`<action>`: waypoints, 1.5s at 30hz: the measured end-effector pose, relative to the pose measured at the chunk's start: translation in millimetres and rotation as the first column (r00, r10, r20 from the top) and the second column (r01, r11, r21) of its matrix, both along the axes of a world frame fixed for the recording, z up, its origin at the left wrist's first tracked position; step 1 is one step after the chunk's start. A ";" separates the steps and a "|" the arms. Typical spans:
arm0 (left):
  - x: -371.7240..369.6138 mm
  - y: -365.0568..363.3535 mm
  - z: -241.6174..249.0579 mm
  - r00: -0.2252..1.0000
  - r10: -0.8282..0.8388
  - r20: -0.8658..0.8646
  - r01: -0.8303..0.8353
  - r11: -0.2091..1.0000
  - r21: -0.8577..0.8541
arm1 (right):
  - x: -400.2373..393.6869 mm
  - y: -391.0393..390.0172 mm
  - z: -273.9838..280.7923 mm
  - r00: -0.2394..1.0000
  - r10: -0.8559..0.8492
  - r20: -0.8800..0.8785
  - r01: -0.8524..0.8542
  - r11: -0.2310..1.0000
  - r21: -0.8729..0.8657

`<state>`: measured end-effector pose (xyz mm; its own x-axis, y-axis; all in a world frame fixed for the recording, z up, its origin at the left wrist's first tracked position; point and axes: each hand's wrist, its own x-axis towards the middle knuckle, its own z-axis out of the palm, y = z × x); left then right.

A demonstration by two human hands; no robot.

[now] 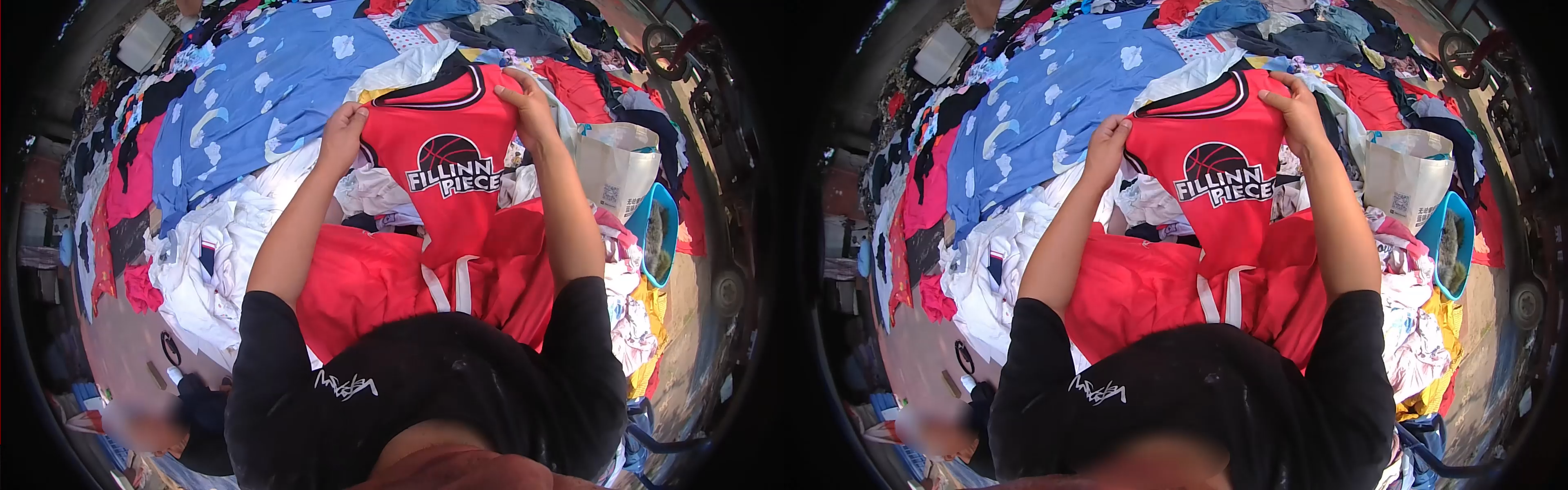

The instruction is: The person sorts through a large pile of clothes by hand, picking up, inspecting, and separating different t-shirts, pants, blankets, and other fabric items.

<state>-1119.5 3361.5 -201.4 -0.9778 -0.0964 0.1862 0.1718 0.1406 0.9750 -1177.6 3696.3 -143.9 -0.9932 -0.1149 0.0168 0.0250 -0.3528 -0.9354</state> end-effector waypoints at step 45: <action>-21.8 -60.8 -21.4 0.959 0.242 0.145 -0.257 0.961 0.101 | 136.2 -124.2 -150.4 -0.243 0.543 0.804 -0.747 -0.633 0.202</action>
